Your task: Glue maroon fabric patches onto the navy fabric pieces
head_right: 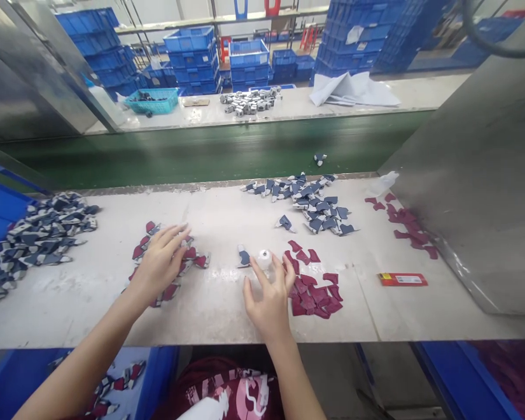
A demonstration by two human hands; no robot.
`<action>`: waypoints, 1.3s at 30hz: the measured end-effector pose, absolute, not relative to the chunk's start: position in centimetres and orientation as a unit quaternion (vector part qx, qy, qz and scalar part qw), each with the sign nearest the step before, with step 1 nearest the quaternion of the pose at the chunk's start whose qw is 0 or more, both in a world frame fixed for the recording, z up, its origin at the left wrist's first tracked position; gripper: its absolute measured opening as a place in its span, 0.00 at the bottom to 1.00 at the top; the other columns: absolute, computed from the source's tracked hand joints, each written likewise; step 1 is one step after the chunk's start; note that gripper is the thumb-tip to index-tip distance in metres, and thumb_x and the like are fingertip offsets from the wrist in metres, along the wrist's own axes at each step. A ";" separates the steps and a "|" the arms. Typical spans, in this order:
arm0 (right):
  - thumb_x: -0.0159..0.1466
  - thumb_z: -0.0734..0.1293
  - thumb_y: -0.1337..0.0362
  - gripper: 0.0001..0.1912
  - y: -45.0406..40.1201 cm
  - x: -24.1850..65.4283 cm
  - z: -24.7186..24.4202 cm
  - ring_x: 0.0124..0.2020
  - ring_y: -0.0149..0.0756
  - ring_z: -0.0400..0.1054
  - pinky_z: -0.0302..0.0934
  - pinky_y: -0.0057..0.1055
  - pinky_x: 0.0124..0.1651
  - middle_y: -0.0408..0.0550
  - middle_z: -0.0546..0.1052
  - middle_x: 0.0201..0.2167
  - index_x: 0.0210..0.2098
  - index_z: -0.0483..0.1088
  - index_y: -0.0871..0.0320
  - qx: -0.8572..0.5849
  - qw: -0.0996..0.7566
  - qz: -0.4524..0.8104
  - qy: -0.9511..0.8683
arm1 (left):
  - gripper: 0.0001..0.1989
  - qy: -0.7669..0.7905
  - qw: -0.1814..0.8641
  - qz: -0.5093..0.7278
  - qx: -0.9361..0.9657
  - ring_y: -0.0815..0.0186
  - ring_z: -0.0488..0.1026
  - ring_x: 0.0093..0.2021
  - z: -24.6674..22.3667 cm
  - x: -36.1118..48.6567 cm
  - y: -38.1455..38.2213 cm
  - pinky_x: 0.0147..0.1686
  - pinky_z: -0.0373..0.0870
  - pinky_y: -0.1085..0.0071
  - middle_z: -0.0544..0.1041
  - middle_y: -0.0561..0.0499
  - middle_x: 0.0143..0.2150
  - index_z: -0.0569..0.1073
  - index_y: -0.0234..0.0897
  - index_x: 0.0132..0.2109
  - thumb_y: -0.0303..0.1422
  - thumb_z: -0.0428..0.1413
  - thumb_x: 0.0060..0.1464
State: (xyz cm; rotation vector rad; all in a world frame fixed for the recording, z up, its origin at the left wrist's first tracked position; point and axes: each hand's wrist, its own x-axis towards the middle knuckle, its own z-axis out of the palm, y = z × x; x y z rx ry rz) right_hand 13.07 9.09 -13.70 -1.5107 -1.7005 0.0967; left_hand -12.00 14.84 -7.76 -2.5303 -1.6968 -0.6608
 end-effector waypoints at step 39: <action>0.62 0.71 0.55 0.14 7.4 13.7 -13.6 0.25 0.39 0.78 0.74 0.30 0.32 0.51 0.83 0.29 0.35 0.79 0.61 -0.640 0.552 0.058 -0.531 | 0.08 -0.580 -0.360 -0.235 -0.691 0.63 0.75 0.30 -10.6 -3.2 11.4 0.35 0.68 0.71 0.81 0.53 0.32 0.78 0.39 0.46 0.30 0.59 0.59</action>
